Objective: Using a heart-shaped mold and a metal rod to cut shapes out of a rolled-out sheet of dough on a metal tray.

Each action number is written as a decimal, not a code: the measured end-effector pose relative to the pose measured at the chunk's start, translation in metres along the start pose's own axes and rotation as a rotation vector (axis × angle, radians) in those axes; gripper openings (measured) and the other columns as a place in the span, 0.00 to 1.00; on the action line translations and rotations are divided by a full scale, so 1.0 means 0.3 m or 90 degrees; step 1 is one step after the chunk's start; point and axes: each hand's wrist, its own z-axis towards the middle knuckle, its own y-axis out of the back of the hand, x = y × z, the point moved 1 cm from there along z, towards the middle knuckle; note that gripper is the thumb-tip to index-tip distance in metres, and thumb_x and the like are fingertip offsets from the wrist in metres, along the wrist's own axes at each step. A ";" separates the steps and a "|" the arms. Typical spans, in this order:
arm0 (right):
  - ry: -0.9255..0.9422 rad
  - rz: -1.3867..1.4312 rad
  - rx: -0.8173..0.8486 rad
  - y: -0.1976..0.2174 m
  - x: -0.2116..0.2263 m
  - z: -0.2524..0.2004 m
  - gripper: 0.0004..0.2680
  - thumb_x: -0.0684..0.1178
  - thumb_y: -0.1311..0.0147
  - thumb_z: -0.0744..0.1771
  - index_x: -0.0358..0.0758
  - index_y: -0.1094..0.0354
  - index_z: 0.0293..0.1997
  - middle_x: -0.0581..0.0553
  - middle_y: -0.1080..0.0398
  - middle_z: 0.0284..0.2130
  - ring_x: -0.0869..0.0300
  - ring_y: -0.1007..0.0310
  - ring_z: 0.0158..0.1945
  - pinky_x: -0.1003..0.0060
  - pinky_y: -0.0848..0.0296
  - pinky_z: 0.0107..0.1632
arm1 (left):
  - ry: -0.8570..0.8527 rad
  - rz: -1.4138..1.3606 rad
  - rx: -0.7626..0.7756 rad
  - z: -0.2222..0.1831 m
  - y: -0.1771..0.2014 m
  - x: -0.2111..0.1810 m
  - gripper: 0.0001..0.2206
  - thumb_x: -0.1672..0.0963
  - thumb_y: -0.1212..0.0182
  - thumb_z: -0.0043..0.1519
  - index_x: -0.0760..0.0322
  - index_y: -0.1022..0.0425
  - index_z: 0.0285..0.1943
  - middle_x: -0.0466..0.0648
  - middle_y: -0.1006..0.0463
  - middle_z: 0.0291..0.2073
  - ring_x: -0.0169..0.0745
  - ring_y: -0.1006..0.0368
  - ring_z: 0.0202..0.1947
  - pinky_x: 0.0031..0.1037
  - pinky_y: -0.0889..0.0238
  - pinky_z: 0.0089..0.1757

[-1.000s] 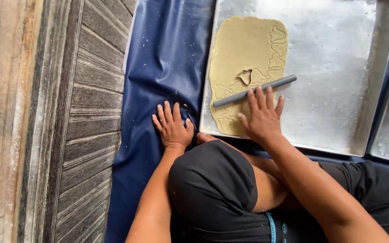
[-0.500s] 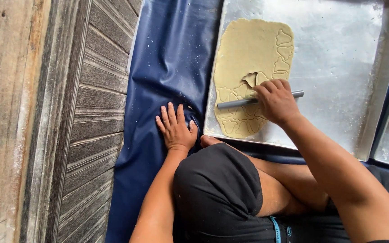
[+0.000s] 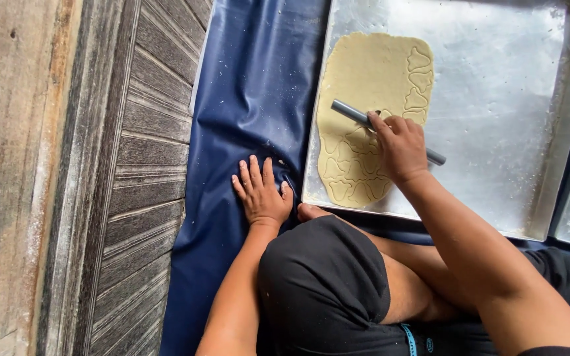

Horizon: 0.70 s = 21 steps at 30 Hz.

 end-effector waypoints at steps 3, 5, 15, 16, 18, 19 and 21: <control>-0.005 -0.010 -0.011 -0.018 0.024 0.036 0.15 0.50 0.40 0.67 0.57 0.28 0.62 0.50 0.32 0.41 0.52 0.29 0.43 0.58 0.31 0.44 | -0.003 0.001 -0.002 0.004 0.004 0.000 0.35 0.47 0.48 0.53 0.57 0.39 0.73 0.60 0.42 0.72 0.65 0.52 0.74 0.61 0.68 0.66; -0.010 -0.017 -0.012 -0.012 0.045 0.057 0.15 0.50 0.39 0.67 0.57 0.27 0.61 0.50 0.31 0.41 0.52 0.29 0.44 0.59 0.31 0.44 | -0.003 0.004 -0.001 0.009 0.003 0.001 0.35 0.47 0.48 0.52 0.57 0.39 0.73 0.60 0.42 0.72 0.65 0.52 0.74 0.61 0.68 0.66; -0.211 0.021 0.332 0.028 0.227 0.110 0.30 0.57 0.58 0.68 0.31 0.55 0.80 0.29 0.51 0.76 0.38 0.72 0.80 0.40 0.78 0.73 | -0.010 -0.005 -0.018 0.002 -0.005 0.001 0.35 0.48 0.48 0.52 0.57 0.38 0.72 0.60 0.42 0.71 0.66 0.52 0.74 0.61 0.68 0.66; -0.216 0.032 0.358 0.027 0.232 0.129 0.32 0.60 0.60 0.68 0.31 0.56 0.80 0.29 0.55 0.77 0.38 0.76 0.81 0.39 0.83 0.73 | -0.011 -0.007 -0.021 0.009 -0.007 0.000 0.35 0.48 0.48 0.52 0.58 0.38 0.72 0.61 0.41 0.71 0.66 0.52 0.74 0.62 0.68 0.66; -0.223 0.051 0.366 0.040 0.235 0.157 0.33 0.62 0.57 0.67 0.29 0.57 0.80 0.27 0.55 0.76 0.37 0.75 0.80 0.36 0.82 0.72 | -0.012 -0.007 -0.022 0.013 -0.008 0.001 0.35 0.48 0.48 0.53 0.58 0.38 0.72 0.61 0.42 0.71 0.67 0.52 0.74 0.62 0.68 0.66; -0.230 0.071 0.374 0.049 0.238 0.165 0.35 0.64 0.55 0.66 0.28 0.58 0.80 0.25 0.55 0.76 0.35 0.74 0.80 0.33 0.82 0.72 | -0.012 -0.005 -0.021 0.008 -0.005 0.001 0.34 0.48 0.48 0.53 0.58 0.38 0.72 0.61 0.42 0.71 0.67 0.52 0.74 0.62 0.68 0.66; -0.245 0.093 0.399 0.055 0.230 0.181 0.39 0.70 0.55 0.65 0.29 0.60 0.79 0.27 0.57 0.76 0.36 0.75 0.80 0.32 0.81 0.72 | -0.014 -0.004 -0.016 -0.006 -0.007 0.005 0.35 0.48 0.48 0.53 0.58 0.38 0.73 0.61 0.42 0.71 0.67 0.52 0.74 0.62 0.68 0.66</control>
